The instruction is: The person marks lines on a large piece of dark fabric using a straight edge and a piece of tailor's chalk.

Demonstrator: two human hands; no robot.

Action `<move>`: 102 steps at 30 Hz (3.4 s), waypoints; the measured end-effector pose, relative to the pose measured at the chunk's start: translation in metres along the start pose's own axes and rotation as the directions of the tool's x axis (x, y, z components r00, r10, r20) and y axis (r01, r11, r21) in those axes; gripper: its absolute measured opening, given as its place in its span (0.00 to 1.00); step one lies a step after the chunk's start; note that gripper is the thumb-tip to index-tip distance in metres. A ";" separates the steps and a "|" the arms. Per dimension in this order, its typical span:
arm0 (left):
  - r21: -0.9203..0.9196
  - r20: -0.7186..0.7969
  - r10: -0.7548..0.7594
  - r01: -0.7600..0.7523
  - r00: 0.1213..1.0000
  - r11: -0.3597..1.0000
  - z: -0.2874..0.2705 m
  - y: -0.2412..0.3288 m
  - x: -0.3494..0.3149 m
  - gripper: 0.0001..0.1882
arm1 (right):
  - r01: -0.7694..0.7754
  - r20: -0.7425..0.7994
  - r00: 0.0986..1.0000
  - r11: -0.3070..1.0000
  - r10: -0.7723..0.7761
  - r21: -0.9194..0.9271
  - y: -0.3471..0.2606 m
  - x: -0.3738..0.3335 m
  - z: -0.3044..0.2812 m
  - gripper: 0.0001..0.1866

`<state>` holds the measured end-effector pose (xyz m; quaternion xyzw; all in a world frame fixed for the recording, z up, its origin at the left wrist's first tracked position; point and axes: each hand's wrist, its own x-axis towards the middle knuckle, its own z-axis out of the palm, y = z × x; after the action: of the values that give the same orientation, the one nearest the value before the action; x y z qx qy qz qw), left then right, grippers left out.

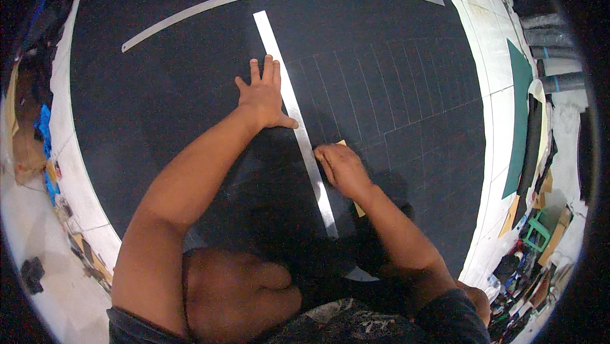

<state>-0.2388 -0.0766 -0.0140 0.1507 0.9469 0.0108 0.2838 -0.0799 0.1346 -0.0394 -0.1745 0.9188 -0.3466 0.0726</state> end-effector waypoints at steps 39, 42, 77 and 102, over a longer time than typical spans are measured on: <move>-0.097 -0.032 -0.030 0.026 0.999 0.995 0.000 -0.005 -0.007 0.78 | -0.623 -0.282 0.753 0.782 0.594 -0.016 0.012 -0.069 -0.006 0.16; -0.125 -0.078 -0.029 0.019 0.997 0.992 0.005 -0.008 -0.008 0.78 | -0.633 -0.172 0.672 0.679 0.721 0.371 0.005 -0.044 -0.008 0.13; -0.124 -0.129 0.011 -0.027 0.992 0.992 0.011 -0.007 -0.007 0.75 | -0.467 -0.285 0.787 0.830 0.547 0.304 0.004 0.137 0.019 0.16; -0.075 -0.097 0.027 -0.035 0.995 0.997 0.003 -0.005 -0.010 0.75 | -0.481 -0.130 0.771 0.704 0.623 0.523 -0.001 0.039 0.005 0.15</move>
<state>-0.2306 -0.0847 -0.0115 0.1537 0.9559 0.0587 0.2434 -0.1150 0.1163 -0.0428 0.1889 0.8183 -0.5377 0.0745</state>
